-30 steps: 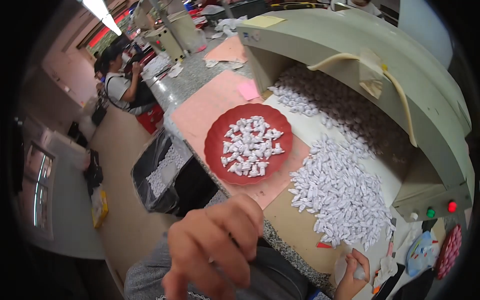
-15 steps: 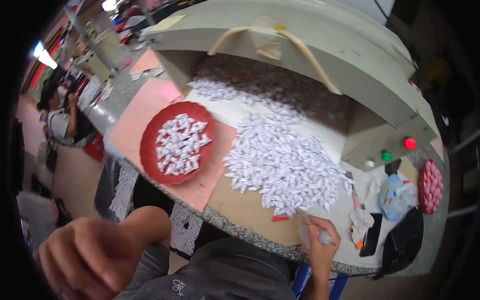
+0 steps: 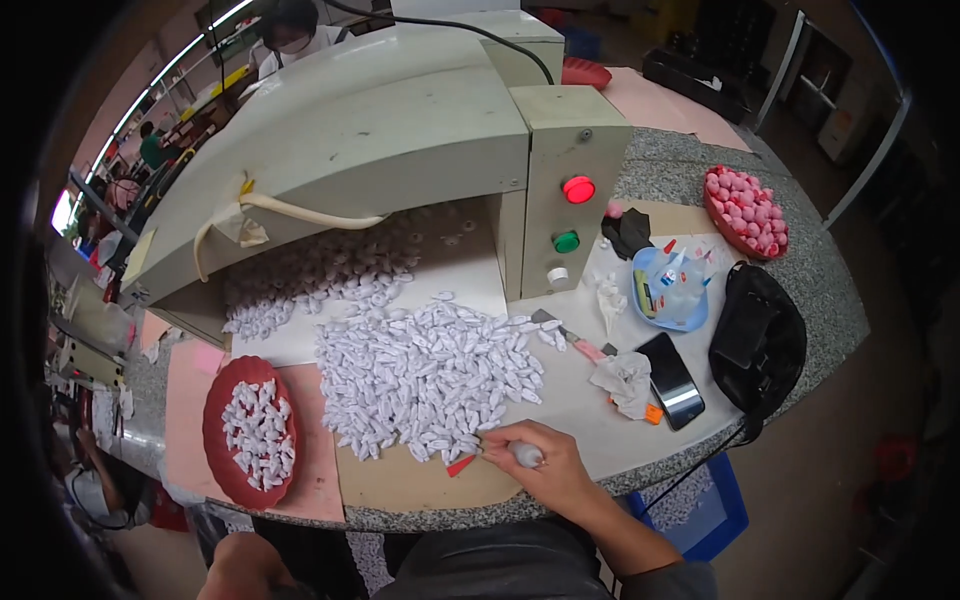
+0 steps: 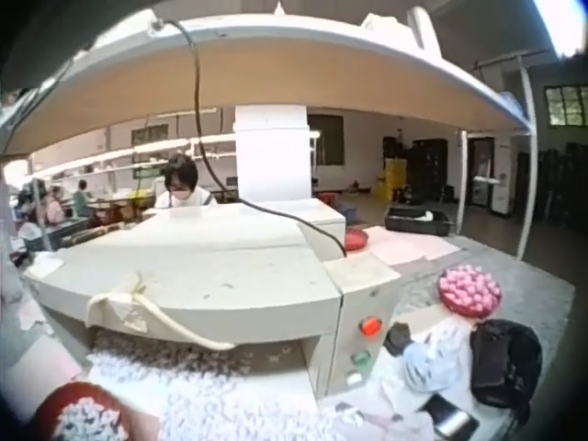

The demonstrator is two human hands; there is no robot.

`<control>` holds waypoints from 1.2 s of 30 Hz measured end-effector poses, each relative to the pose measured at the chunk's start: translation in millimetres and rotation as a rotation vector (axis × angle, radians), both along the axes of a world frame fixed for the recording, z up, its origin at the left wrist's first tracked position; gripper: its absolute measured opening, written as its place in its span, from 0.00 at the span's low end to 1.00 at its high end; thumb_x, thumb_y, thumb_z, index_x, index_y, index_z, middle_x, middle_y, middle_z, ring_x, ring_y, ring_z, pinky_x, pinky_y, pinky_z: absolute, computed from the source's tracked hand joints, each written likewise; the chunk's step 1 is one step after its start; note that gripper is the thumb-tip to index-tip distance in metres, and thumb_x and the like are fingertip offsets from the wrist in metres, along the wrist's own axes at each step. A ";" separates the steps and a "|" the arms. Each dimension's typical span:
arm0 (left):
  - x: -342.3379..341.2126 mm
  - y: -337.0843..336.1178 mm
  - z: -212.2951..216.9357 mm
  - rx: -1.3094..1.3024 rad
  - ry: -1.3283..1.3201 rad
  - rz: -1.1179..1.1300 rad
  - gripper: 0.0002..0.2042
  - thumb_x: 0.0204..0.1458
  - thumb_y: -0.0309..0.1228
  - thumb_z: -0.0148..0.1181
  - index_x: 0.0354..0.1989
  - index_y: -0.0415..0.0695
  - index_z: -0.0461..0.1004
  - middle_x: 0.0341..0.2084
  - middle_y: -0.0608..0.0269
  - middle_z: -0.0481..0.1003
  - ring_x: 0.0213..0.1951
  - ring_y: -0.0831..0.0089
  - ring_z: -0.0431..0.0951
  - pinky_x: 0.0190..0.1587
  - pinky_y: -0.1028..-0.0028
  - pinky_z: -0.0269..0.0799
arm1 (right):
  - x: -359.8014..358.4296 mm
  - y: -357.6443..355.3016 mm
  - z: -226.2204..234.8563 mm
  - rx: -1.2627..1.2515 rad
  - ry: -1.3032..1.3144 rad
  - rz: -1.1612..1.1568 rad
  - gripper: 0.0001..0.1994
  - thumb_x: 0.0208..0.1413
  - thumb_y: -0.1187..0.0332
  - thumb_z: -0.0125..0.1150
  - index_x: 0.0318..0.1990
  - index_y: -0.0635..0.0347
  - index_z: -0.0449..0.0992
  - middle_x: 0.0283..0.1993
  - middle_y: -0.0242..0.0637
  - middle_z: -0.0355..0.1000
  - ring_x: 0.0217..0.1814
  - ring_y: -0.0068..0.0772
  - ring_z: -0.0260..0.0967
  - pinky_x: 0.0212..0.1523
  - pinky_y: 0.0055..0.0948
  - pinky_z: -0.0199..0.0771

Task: The recorder is gluing and assembling small white components on a workbench in a production environment.

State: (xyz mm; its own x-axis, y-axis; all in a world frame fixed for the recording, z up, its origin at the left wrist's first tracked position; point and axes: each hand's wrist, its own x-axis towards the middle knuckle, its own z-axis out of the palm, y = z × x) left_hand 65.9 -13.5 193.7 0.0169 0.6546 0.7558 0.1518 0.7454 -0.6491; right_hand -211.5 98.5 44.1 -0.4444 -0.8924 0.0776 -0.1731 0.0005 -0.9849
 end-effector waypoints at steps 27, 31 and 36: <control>-201.0 -171.0 -154.5 1.804 -0.778 -0.014 0.13 0.52 0.31 0.56 0.45 0.39 0.69 0.32 0.58 0.75 0.32 0.73 0.75 0.34 0.76 0.69 | -1.8 30.5 -3.0 0.064 -0.016 -0.043 0.10 0.46 0.77 0.63 0.38 0.64 0.75 0.32 0.36 0.72 0.34 0.23 0.69 0.36 0.21 0.69; -150.4 -85.9 -139.8 2.420 -0.735 -1.068 0.16 0.58 0.28 0.48 0.55 0.41 0.63 0.41 0.59 0.72 0.36 0.76 0.73 0.40 0.76 0.73 | 4.8 13.3 5.6 0.081 -0.110 -0.048 0.12 0.48 0.77 0.61 0.41 0.64 0.69 0.35 0.35 0.71 0.35 0.18 0.67 0.35 0.18 0.67; -109.0 -40.8 -161.0 2.593 -0.643 -1.479 0.14 0.57 0.26 0.49 0.51 0.42 0.65 0.50 0.51 0.68 0.46 0.64 0.75 0.45 0.70 0.76 | 11.5 5.8 -3.8 0.140 -0.243 0.019 0.13 0.48 0.79 0.60 0.42 0.63 0.65 0.39 0.34 0.70 0.39 0.16 0.65 0.38 0.17 0.66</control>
